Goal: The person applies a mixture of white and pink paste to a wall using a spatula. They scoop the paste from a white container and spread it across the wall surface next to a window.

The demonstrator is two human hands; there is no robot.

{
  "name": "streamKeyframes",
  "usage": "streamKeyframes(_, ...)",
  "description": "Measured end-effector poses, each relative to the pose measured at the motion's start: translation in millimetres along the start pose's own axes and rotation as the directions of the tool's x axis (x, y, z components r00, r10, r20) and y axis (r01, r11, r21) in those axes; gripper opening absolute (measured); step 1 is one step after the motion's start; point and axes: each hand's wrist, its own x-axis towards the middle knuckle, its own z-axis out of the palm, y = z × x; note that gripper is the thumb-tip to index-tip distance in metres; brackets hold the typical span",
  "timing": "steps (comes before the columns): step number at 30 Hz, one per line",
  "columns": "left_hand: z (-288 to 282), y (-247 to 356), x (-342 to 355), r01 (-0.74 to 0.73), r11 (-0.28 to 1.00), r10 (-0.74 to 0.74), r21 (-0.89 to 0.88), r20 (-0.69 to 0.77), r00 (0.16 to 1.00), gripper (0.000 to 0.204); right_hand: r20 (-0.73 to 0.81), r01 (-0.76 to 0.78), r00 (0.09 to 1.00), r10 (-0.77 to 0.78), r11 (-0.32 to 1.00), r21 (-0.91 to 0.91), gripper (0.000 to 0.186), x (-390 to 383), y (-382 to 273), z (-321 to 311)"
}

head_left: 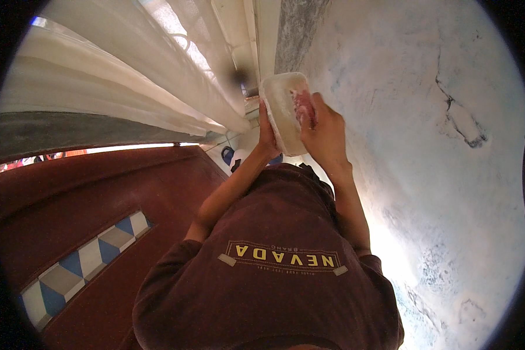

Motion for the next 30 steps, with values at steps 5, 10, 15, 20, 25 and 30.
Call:
streamKeyframes(5, -5.8, 0.1, 2.9, 0.042, 0.999, -0.042, 0.001, -0.032, 0.999, 0.092, -0.086, 0.031, 0.996, -0.026, 0.998, 0.048, 0.019, -3.0, 6.9, 13.4)
streamKeyframes(10, 6.0, 3.3, 3.6, -0.004, 0.998, 0.006, 0.065, -0.025, 1.0, 0.092, -0.044, 0.012, 0.999, -0.012, 1.0, 0.001, 0.021, 1.2, 9.0, -2.7)
streamKeyframes(15, 20.3, -2.3, -0.3, -0.016, 0.974, 0.035, 0.224, -0.084, 0.996, 0.091, -0.147, 0.064, 0.985, -0.086, 0.987, -0.149, 0.027, 4.9, 29.6, 35.1)
streamKeyframes(20, 4.4, -1.5, -1.8, 0.0, 0.991, 0.007, 0.136, -0.048, 0.999, 0.092, 0.047, -0.003, 0.999, 0.01, 0.989, -0.145, 0.027, 3.2, 17.6, 18.3)
streamKeyframes(25, 1.1, -1.5, -1.6, 0.071, 0.988, -0.056, 0.135, -0.112, 0.992, 0.089, -0.124, 0.018, 0.992, -0.033, 0.992, -0.124, 0.025, 12.4, 23.1, 27.3)
streamKeyframes(30, 2.1, -0.5, -4.6, 0.016, 0.991, -0.005, 0.13, -0.088, 0.996, 0.087, 0.19, 0.168, 0.973, -0.132, 0.968, -0.188, 0.027, -0.5, 16.2, 31.4)
